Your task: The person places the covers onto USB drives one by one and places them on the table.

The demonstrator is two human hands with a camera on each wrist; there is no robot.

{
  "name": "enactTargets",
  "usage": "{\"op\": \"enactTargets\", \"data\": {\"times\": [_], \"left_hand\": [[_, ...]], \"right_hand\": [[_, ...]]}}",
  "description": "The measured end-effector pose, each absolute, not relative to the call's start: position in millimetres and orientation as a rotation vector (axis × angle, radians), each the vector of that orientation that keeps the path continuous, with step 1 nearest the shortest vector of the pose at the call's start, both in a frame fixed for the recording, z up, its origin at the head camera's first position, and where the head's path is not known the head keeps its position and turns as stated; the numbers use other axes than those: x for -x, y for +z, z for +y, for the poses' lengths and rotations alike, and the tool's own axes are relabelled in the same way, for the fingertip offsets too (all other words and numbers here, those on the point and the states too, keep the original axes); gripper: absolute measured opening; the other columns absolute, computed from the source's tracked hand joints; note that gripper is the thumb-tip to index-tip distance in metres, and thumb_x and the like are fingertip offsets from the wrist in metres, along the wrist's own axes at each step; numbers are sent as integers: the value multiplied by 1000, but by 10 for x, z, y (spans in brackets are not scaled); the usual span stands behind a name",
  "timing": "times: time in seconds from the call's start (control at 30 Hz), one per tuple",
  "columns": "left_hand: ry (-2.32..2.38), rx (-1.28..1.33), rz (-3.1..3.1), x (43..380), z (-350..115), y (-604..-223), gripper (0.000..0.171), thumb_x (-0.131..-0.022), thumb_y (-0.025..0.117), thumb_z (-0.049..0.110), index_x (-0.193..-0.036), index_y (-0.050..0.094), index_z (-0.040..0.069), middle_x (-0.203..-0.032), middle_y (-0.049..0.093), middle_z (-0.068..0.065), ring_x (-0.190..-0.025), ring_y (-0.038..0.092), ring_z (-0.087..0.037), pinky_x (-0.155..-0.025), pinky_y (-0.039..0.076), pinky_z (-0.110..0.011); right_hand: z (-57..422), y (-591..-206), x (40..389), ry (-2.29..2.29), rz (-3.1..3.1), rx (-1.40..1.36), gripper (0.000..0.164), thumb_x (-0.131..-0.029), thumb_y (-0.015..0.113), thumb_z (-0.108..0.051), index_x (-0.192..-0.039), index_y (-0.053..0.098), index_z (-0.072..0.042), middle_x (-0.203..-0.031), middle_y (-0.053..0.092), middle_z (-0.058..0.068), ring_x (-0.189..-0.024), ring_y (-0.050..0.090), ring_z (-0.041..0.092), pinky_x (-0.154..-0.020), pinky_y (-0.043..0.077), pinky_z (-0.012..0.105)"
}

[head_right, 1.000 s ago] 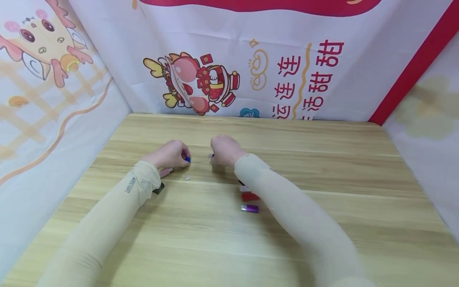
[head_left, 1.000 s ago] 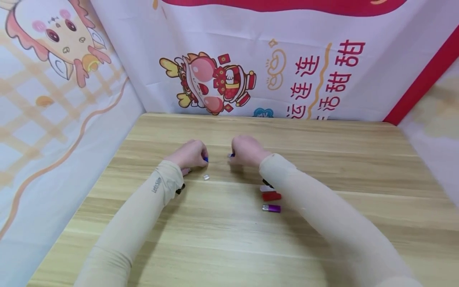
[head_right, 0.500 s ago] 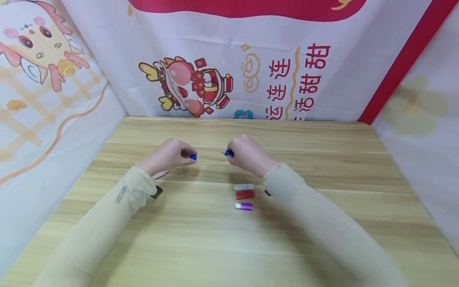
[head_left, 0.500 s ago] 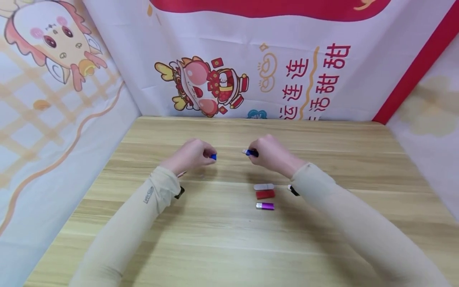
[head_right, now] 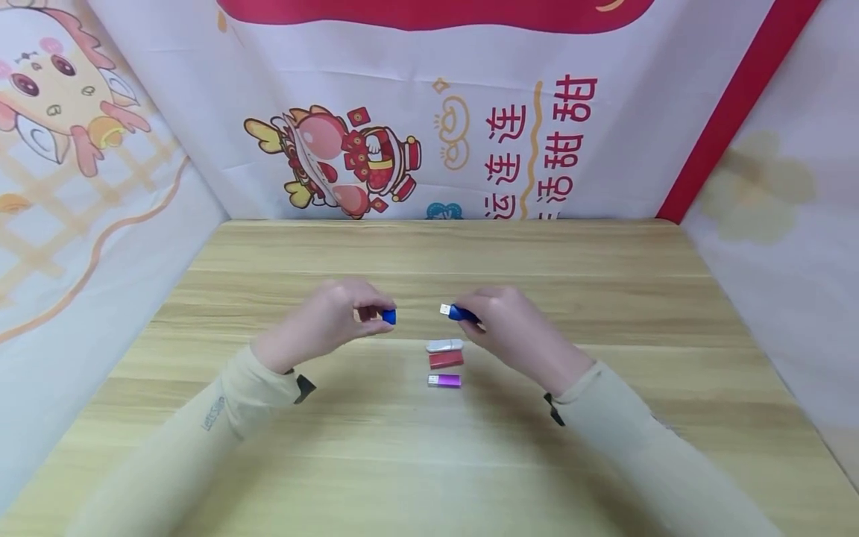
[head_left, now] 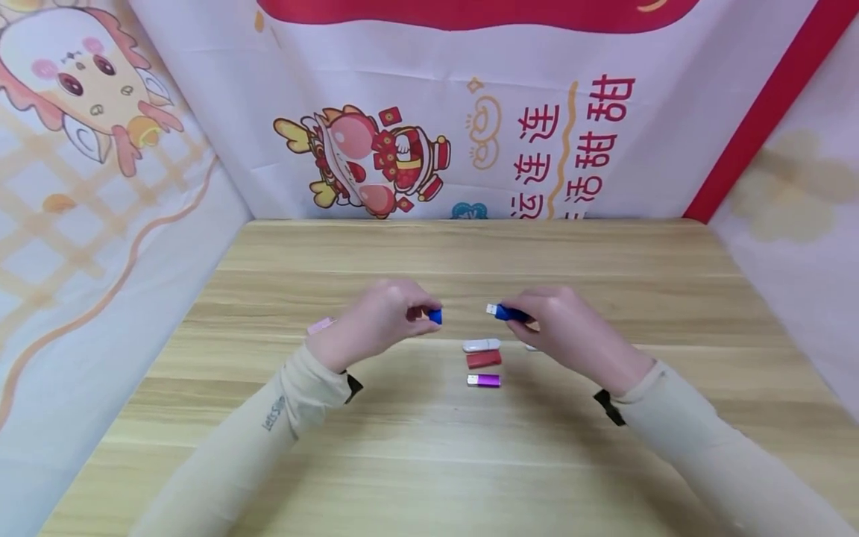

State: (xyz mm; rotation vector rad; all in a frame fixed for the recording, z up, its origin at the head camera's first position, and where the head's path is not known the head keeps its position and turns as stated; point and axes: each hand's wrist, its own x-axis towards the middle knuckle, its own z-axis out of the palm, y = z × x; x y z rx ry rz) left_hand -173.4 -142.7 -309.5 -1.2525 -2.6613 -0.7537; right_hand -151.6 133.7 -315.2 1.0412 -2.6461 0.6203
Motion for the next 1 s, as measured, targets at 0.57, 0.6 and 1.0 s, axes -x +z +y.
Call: {"op": "enactTargets", "data": {"times": [0.57, 0.6, 1.0], "left_hand": [[-652, 1442, -2492, 1281, -1007, -3165, 30, -77, 86, 15, -103, 76, 2, -94, 74, -5, -82, 67, -14, -75, 56, -21], [-656, 1443, -2489, 1266, -990, -3173, 30, -77, 86, 15, -102, 76, 2, -93, 74, -5, -83, 68, -14, -75, 56, -21], [-720, 1464, -2451, 1240, -895, -3270, 30, -79, 85, 18, -105, 76, 4, -93, 73, -3, -83, 67, -13, -76, 54, -19]], "right_hand": [[1788, -3278, 1009, 575, -2576, -1076, 36, -70, 89, -4, -104, 77, -4, -95, 74, 4, -80, 71, 13, -67, 58, 25], [1793, -3284, 997, 581, -2551, -1089, 38, -69, 89, -4, -105, 76, -4, -95, 74, 4, -80, 72, 14, -67, 58, 26], [1831, -3359, 945, 610, -2356, -1109, 31, -65, 86, 8, -92, 76, -2, -88, 73, 6, -77, 71, 18, -64, 59, 30]]}}
